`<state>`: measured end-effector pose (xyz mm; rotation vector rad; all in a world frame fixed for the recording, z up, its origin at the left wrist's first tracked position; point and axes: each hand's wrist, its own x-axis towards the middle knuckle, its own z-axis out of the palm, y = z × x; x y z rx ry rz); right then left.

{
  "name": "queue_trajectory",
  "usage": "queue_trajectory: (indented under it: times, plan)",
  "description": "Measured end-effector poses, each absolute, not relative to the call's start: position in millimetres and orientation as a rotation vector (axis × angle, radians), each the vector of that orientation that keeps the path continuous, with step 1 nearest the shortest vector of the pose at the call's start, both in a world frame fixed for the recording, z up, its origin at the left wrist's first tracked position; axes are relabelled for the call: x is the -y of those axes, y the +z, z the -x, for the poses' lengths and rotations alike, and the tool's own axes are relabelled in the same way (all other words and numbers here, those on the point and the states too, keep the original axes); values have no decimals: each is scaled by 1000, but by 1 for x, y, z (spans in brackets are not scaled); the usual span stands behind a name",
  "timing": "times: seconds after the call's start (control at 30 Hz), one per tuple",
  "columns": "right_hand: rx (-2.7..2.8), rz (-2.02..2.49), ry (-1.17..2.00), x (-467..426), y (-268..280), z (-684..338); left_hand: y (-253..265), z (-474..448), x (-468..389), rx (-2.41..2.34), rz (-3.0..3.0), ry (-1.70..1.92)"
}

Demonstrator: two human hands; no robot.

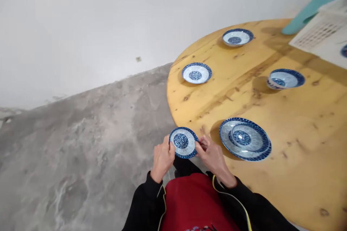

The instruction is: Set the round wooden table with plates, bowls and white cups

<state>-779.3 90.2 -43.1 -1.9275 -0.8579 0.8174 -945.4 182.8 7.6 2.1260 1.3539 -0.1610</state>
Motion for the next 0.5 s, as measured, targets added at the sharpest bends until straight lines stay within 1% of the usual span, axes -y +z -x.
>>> queue_trajectory:
  times: [0.13,0.27,0.5]
  plan:
    - [748,1979,660,-141,-49,763,10,913,-252,-1260,-2181,-218]
    - [545,1958,630,-184,-51,745,16,877,-316,-1113,-2220,-271]
    - [344,1918,527,-237,-38,700,25,806,-392,-885,-2338,-211]
